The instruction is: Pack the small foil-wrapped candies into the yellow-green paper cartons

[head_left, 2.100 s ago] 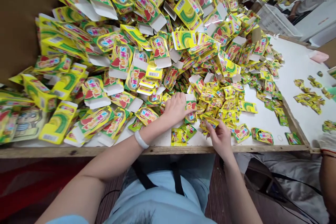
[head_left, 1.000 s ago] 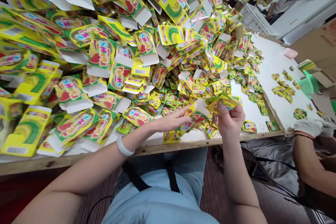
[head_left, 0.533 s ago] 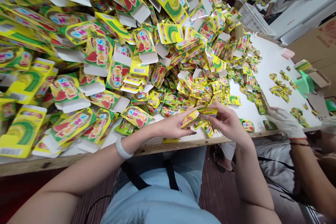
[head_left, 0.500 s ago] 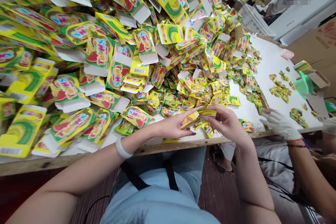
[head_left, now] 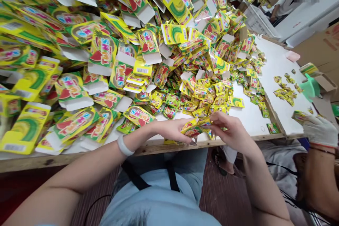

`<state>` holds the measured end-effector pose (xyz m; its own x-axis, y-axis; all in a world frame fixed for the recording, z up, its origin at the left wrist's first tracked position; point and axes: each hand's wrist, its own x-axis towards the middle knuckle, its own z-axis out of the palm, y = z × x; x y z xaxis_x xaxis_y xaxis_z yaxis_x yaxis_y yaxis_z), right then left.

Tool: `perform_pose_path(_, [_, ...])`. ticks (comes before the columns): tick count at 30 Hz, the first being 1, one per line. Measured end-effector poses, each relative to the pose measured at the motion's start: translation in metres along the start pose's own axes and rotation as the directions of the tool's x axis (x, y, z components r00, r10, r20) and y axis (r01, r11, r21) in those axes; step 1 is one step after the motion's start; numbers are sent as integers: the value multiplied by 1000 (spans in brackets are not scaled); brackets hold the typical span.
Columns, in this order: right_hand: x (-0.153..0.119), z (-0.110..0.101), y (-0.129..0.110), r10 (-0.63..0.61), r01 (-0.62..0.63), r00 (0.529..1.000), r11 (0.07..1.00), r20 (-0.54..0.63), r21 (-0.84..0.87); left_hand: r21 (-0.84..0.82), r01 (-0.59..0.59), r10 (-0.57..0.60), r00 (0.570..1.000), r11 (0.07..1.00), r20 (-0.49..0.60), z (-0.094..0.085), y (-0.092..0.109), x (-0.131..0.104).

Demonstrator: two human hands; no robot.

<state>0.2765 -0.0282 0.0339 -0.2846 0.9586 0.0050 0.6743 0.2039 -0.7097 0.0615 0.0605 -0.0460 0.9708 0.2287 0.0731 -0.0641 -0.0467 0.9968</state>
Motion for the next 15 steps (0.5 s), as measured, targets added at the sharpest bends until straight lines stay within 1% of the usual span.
perform_pose_path(2, [1,6,4,-29,26,997,999,-66,-37,-64,0,-1,1000,998,-19,1,0,0])
perform_pose_path(3, [2,9,4,-33,32,995,999,-90,-11,-83,-4,0,999,997,-41,1,0,-1])
perform_pose_path(4, [3,11,3,-19,24,995,998,-94,50,-91,-8,2,998,996,-62,1,0,-1])
perform_pose_path(5, [4,12,2,9,0,998,991,-68,134,-89,-12,5,997,996,-81,1,0,-2])
perform_pose_path(6, [4,12,2,40,-38,999,975,-5,219,-77,-12,4,995,997,-97,0,1,-2])
perform_pose_path(7, [3,13,2,62,-84,995,954,82,289,-55,-5,-1,994,998,-109,1,1,-2])
perform_pose_path(8, [1,14,3,72,-125,984,934,166,336,-26,3,-6,993,1000,-118,1,0,-2])
perform_pose_path(9, [-1,16,5,76,-154,972,919,221,362,6,12,-11,993,1000,-118,2,0,-2])
perform_pose_path(10, [-3,20,6,78,-163,970,911,232,378,37,16,-12,994,999,-110,4,-1,-2])
perform_pose_path(11, [-5,25,6,77,-146,979,911,188,385,63,15,-9,995,998,-96,5,-1,-1])
perform_pose_path(12, [-6,30,6,72,-106,992,919,103,380,83,7,0,996,996,-85,6,0,-1])
perform_pose_path(13, [-7,34,4,67,-55,998,934,-20,354,104,-6,15,996,995,-84,7,1,0])
perform_pose_path(14, [-8,34,2,60,-10,986,951,-152,309,131,-22,35,994,991,-99,6,2,0])
perform_pose_path(15, [-10,31,1,59,13,961,966,-271,258,176,-35,59,990,984,-131,3,4,-1])
